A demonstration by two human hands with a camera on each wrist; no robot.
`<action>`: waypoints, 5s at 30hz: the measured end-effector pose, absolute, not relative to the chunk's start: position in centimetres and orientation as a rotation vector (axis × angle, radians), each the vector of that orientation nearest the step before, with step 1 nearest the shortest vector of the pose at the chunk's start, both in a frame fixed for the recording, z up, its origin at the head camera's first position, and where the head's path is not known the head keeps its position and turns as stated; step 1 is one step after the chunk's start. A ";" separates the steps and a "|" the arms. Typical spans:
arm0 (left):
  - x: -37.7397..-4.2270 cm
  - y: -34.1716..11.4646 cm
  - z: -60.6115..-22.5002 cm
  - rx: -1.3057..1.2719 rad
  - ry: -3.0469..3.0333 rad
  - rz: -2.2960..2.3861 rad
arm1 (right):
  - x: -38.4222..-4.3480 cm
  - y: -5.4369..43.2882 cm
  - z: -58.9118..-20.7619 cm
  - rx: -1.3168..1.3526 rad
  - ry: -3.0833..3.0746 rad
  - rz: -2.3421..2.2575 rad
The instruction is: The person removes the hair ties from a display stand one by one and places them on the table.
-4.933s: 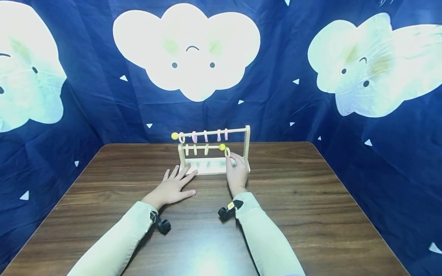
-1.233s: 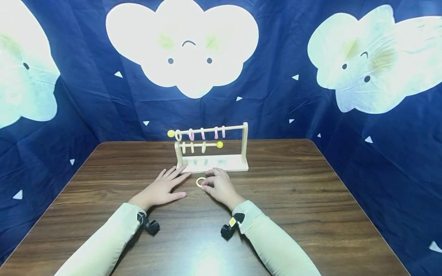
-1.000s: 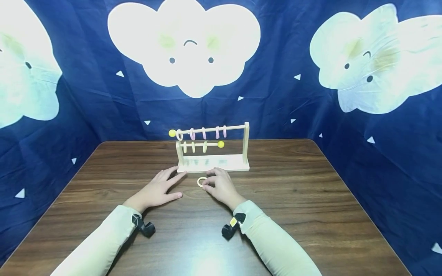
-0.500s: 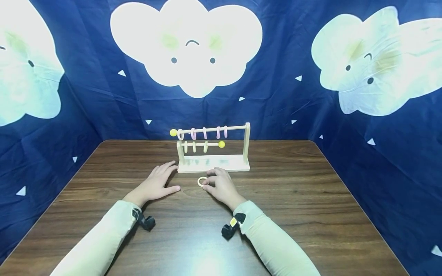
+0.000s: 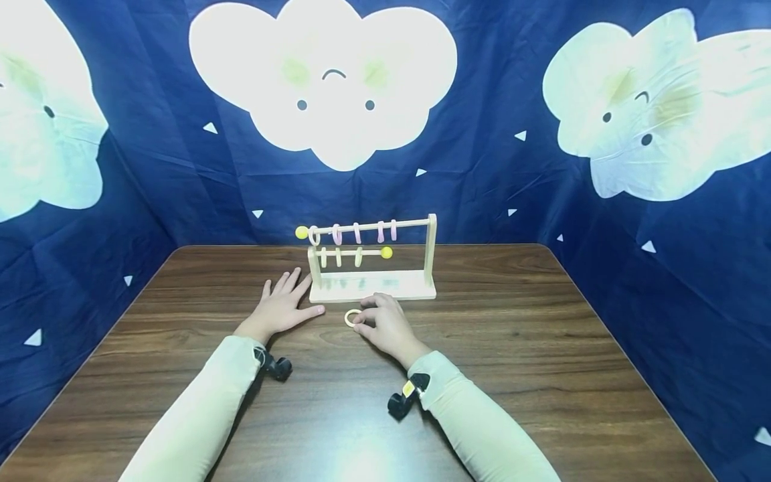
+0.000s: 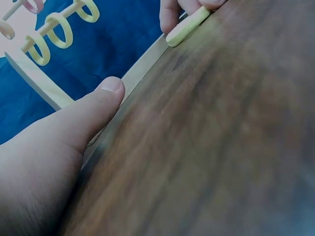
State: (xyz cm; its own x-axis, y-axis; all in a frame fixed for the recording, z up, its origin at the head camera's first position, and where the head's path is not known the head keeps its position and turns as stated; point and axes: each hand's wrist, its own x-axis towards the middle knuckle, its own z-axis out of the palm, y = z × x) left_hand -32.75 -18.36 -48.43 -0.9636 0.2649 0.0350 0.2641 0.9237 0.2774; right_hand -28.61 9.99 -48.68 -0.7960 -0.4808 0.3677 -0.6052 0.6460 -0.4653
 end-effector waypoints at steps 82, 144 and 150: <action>-33.2 -17.6 -48.3 0.401 3.066 0.364 | -33.2 6.5 -48.1 0.236 -2.080 1.610; -32.9 -18.1 -48.3 0.380 3.090 0.406 | -34.2 8.3 -47.3 0.090 -1.849 1.609; -33.1 -18.3 -48.7 0.386 3.083 0.405 | -34.1 8.6 -47.2 0.107 -1.799 1.582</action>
State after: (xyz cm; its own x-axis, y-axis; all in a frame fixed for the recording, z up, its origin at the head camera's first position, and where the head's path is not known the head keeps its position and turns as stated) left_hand -33.09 -18.27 -48.75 -0.9697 0.2432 0.0240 0.2411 0.9364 0.2551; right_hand -34.06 8.56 -47.25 -0.7326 0.3883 0.5590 -0.5050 0.2407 -0.8289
